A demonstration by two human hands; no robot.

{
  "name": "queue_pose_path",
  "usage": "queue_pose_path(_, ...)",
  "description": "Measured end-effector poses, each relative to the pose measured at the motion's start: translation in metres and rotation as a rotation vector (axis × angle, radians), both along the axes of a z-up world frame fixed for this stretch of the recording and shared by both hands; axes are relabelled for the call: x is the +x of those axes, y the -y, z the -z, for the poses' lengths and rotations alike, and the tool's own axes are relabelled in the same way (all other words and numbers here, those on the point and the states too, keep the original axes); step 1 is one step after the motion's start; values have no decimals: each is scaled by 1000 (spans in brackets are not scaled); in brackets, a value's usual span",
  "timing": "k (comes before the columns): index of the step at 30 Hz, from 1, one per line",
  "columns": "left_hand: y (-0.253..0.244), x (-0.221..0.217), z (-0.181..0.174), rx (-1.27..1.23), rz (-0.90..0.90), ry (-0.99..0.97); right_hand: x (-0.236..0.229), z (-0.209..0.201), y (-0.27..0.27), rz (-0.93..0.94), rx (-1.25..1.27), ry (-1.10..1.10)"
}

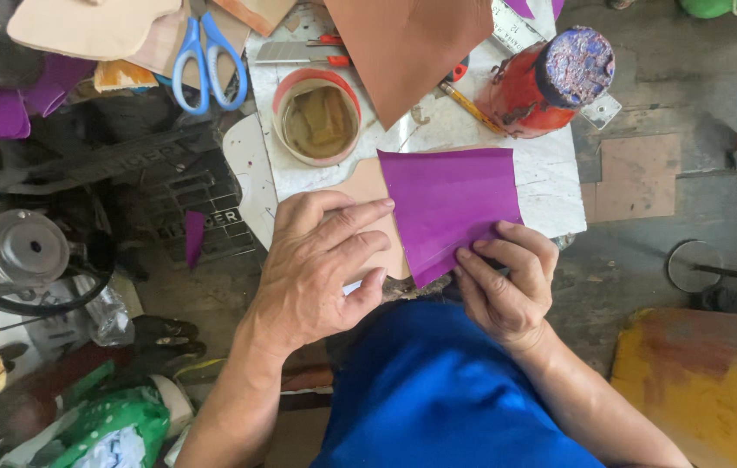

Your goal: The person rubs a small block over the surface of a tan leather piece, then places a purple leather piece on top of a larger tan piece and traces its outline with a pencil. The person then folds the tan leather piece.

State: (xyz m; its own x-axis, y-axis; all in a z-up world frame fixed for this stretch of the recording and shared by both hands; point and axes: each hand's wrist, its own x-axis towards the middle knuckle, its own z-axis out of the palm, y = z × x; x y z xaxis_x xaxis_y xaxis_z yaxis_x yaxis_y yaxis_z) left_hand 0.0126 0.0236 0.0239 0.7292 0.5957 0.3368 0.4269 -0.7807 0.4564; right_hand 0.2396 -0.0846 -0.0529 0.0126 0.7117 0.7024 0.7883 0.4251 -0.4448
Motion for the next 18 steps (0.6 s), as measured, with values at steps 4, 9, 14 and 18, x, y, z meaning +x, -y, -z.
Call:
queue_pose_path(4,0,1,0,13,-3,21,1,-1,0,-9,-4,-3)
queue_pose_path(9,1,-2,0,11,3,-15,-1,-1,-1,-1,-1,-12)
queue_pose_path(14,6,-9,7,10,-30,-27,-1,-11,2,-10,-16,-98)
queue_pose_path(18,-4,-15,6,-32,34,118,3,-12,-1,-16,16,-182)
